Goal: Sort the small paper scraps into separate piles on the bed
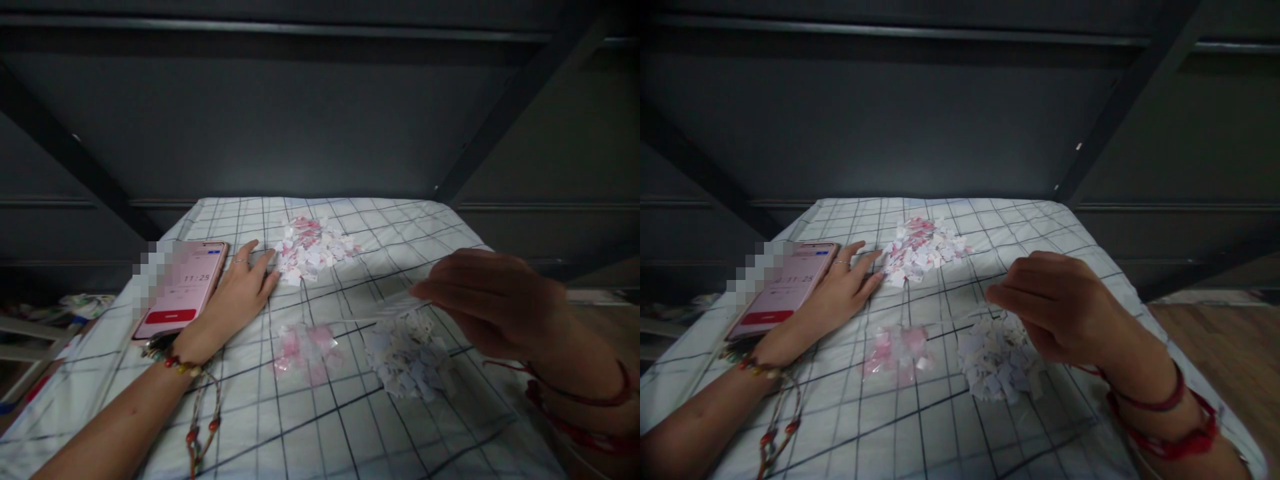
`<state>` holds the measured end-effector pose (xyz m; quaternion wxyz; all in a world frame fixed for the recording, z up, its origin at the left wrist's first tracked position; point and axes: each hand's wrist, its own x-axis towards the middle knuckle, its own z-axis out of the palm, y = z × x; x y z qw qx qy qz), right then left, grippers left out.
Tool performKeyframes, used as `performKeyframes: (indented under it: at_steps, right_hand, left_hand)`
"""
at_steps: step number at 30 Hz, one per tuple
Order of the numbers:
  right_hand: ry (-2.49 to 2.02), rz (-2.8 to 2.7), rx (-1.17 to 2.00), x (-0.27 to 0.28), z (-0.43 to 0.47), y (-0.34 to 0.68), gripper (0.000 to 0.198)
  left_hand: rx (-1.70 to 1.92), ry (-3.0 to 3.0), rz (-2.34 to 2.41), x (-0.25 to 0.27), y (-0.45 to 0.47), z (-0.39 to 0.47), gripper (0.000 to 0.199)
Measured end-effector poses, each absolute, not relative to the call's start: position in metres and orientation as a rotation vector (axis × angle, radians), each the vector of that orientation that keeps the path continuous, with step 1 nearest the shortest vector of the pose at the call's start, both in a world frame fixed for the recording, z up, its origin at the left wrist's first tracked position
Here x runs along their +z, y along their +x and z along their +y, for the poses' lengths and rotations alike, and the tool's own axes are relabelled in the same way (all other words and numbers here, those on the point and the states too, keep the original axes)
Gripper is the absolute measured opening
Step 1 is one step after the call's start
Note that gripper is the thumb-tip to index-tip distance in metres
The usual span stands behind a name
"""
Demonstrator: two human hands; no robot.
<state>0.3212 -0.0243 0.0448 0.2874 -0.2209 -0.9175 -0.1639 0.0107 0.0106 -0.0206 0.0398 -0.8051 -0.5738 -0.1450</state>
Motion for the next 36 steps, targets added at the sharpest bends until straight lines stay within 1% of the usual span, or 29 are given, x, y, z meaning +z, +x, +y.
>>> performKeyframes:
  at_steps: [3, 5, 8, 10, 14, 16, 18, 20, 23, 26, 31, 36]
  right_hand:
    - [-0.511, -2.457, -0.399, 0.046, -0.029, 0.312, 0.027]
    - [-0.545, -2.437, -0.390, 0.048, -0.032, 0.313, 0.028]
    - [-0.665, -2.364, -0.449, 0.050, -0.031, 0.324, 0.024]
    - [-0.621, -2.384, -0.449, 0.050, -0.028, 0.330, 0.021]
    - [-0.526, -2.478, -0.281, 0.047, -0.025, 0.323, 0.023]
    - [-0.477, -2.486, -0.249, 0.046, -0.027, 0.316, 0.023]
    - [-0.481, -2.458, -0.302, 0.047, -0.028, 0.313, 0.023]
    - [-0.550, -2.398, -0.434, 0.048, -0.026, 0.316, 0.023]
    - [-0.740, -2.292, -0.709, 0.046, -0.016, 0.327, 0.018]
    - [-0.965, -2.245, -0.864, 0.039, -0.003, 0.336, 0.016]
    - [-1.044, -2.237, -0.859, 0.026, 0.009, 0.334, 0.018]
    - [-0.838, -2.313, -0.766, 0.021, 0.010, 0.325, 0.027]
  left_hand:
    - [-0.438, -2.470, -1.755, -0.020, 0.010, 0.011, 0.046]
    - [-0.438, -2.477, -1.754, -0.019, 0.010, 0.011, 0.046]
    - [-0.450, -2.478, -1.756, -0.019, 0.009, 0.011, 0.046]
    - [-0.459, -2.479, -1.756, -0.019, 0.009, 0.011, 0.046]
    - [-0.444, -2.469, -1.752, -0.020, 0.010, 0.012, 0.045]
    - [-0.428, -2.457, -1.758, -0.020, 0.010, 0.012, 0.045]
    - [-0.416, -2.452, -1.769, -0.020, 0.011, 0.012, 0.045]
    - [-0.408, -2.450, -1.774, -0.020, 0.011, 0.012, 0.046]
    - [-0.407, -2.442, -1.766, -0.020, 0.010, 0.012, 0.046]
    - [-0.423, -2.444, -1.755, -0.021, 0.011, 0.012, 0.046]
    - [-0.439, -2.449, -1.783, -0.021, 0.011, 0.013, 0.047]
    - [-0.429, -2.459, -1.785, -0.021, 0.012, 0.013, 0.048]
